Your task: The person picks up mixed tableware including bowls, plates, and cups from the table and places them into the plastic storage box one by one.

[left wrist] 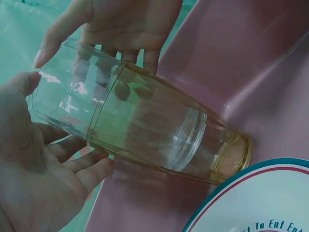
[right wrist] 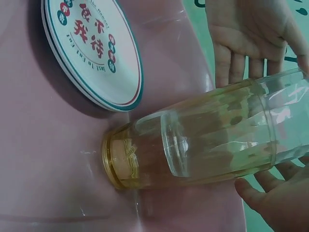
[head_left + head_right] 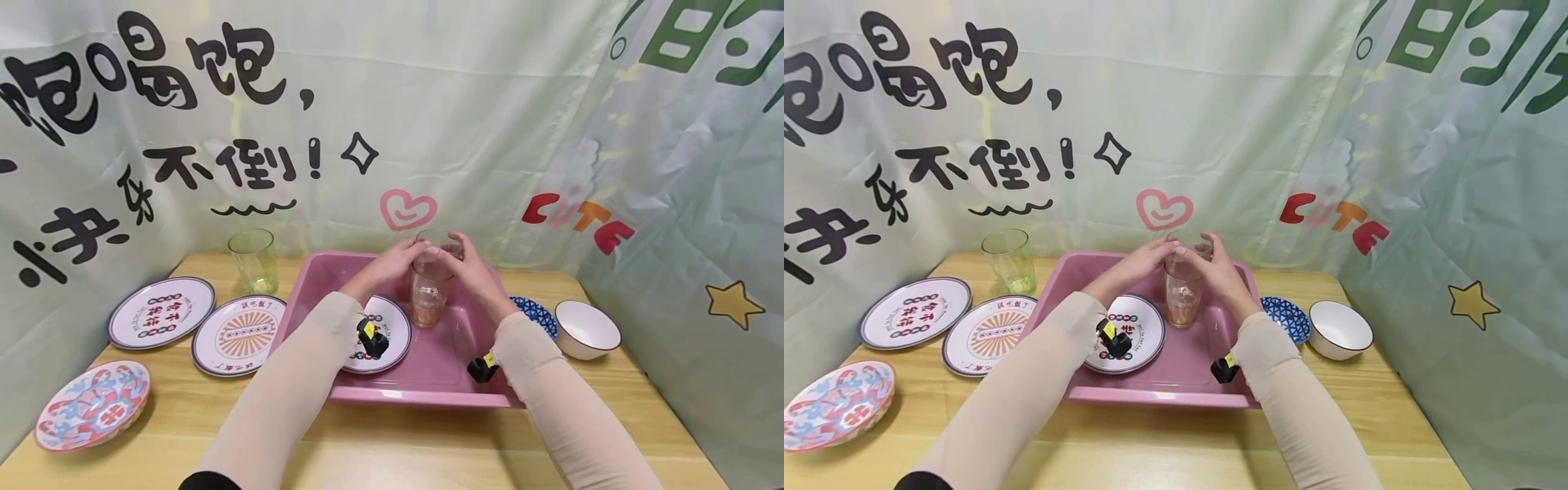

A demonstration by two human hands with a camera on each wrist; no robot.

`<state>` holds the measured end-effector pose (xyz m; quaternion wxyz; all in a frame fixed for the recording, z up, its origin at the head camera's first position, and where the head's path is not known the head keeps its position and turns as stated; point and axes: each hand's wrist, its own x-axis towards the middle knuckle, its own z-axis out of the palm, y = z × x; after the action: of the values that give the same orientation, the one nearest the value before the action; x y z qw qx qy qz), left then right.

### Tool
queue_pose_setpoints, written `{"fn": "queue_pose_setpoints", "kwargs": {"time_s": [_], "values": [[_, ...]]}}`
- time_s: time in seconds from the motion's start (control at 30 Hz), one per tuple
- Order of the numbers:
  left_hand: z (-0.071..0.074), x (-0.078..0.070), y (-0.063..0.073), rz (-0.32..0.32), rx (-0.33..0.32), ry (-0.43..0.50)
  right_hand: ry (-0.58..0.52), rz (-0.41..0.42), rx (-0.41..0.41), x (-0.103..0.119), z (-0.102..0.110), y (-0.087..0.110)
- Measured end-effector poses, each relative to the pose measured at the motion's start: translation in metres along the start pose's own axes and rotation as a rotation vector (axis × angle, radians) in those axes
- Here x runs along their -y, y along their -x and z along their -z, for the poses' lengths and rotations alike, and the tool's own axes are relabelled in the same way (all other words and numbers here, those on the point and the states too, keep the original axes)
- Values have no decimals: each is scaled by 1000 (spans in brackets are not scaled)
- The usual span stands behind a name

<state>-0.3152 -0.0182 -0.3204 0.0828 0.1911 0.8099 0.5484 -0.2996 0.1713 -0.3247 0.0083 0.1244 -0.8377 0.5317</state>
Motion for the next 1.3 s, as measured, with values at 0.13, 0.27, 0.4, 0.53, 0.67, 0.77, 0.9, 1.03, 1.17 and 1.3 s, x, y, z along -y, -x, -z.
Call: {"fn": "queue_pose_setpoints", "kwargs": {"time_s": [0.13, 0.27, 0.4, 0.53, 0.67, 0.77, 0.9, 1.03, 1.17, 1.3], "values": [[2, -2, 2, 19, 13, -28, 41, -36, 17, 3, 4, 1], [4, -6, 5, 35, 13, -99, 6, -48, 48, 6, 7, 0], [8, -9, 6, 27, 19, -174, -5, -44, 78, 8, 13, 1], [12, -11, 8, 15, 24, -231, 26, -49, 91, 11, 22, 5], [17, -13, 11, 7, 25, -271, 65, -61, 111, 15, 33, 10], [20, -14, 13, 1, 26, -308, 88, -55, 129, 18, 38, 15], [25, -18, 20, 5, 29, -339, 128, -48, 142, 23, 46, 22], [31, -20, 26, 0, 34, -360, 168, -34, 159, 24, 54, 27], [38, -22, 32, -15, 37, -367, 214, -16, 170, 24, 62, 33], [47, -24, 41, -25, 33, -385, 255, -3, 167, 27, 68, 41]]}}
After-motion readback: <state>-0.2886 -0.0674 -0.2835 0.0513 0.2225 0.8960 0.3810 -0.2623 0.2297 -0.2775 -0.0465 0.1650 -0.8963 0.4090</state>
